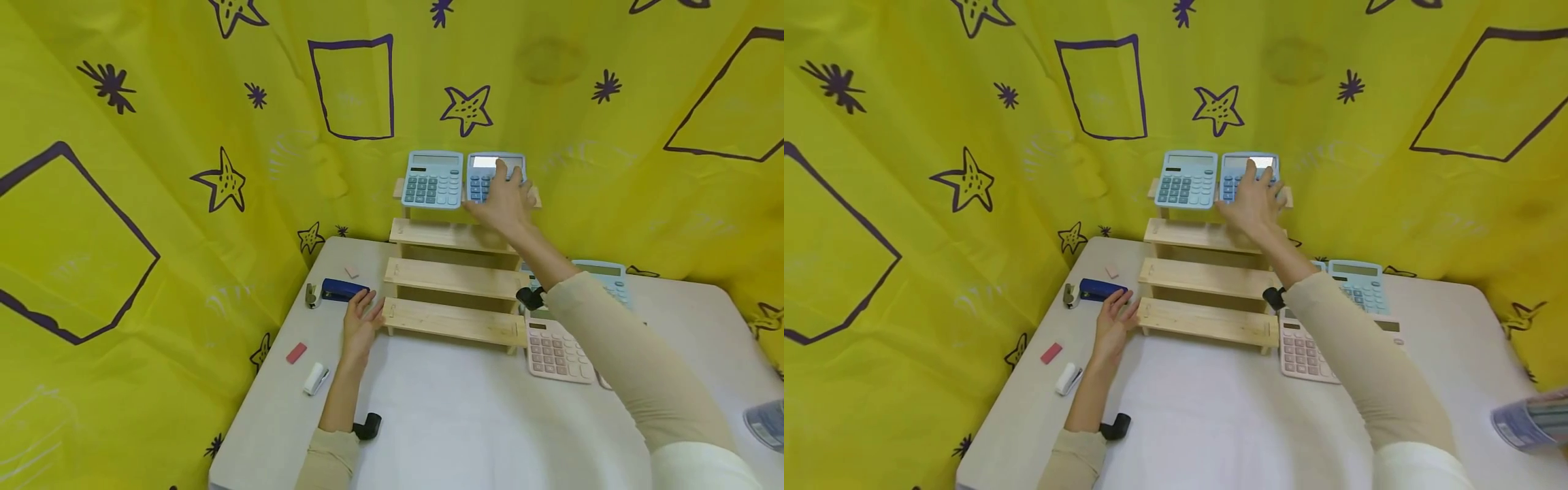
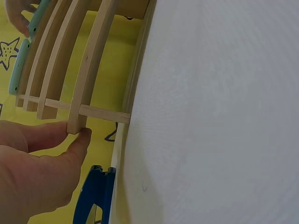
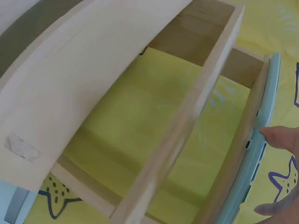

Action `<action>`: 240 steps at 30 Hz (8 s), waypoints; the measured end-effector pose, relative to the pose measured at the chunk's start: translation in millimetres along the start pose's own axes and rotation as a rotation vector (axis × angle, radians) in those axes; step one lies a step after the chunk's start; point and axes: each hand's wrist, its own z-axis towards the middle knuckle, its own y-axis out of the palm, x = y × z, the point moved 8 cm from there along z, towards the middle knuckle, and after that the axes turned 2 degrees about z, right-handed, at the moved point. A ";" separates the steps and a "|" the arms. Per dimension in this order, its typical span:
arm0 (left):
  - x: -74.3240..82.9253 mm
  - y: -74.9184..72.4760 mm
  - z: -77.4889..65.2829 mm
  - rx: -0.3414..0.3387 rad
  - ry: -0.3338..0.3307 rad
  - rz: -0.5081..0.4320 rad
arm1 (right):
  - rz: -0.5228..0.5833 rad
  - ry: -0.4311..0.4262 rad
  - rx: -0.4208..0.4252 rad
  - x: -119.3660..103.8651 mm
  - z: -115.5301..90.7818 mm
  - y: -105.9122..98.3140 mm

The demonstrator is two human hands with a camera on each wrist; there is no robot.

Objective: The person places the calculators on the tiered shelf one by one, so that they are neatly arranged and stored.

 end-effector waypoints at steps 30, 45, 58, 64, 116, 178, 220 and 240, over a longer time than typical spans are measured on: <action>-0.6 2.2 -0.4 0.020 -0.021 0.029 | 0.051 -0.163 0.072 127.6 -170.6 -41.9; 0.8 1.4 -1.7 0.006 -0.014 0.025 | -0.122 -0.043 -0.048 241.3 -236.1 -15.3; -0.5 0.1 -1.3 -0.007 -0.010 0.020 | -0.135 0.080 -0.050 288.6 -240.7 -7.2; 0.7 0.9 -1.9 -0.009 -0.004 0.015 | -0.118 0.097 -0.045 292.2 -238.1 -10.2; 0.4 0.7 0.2 0.022 -0.024 0.005 | 0.202 -0.143 -0.019 36.3 -156.3 12.1; 0.3 1.3 -1.0 0.022 -0.027 0.037 | 0.171 -0.122 0.270 124.8 -203.7 6.6; 0.5 4.9 -3.1 -0.011 -0.013 0.012 | 0.059 0.120 0.046 185.1 -230.5 17.6; 0.9 3.1 -4.3 -0.011 -0.012 0.021 | 0.101 -0.104 0.087 75.7 -174.1 -20.0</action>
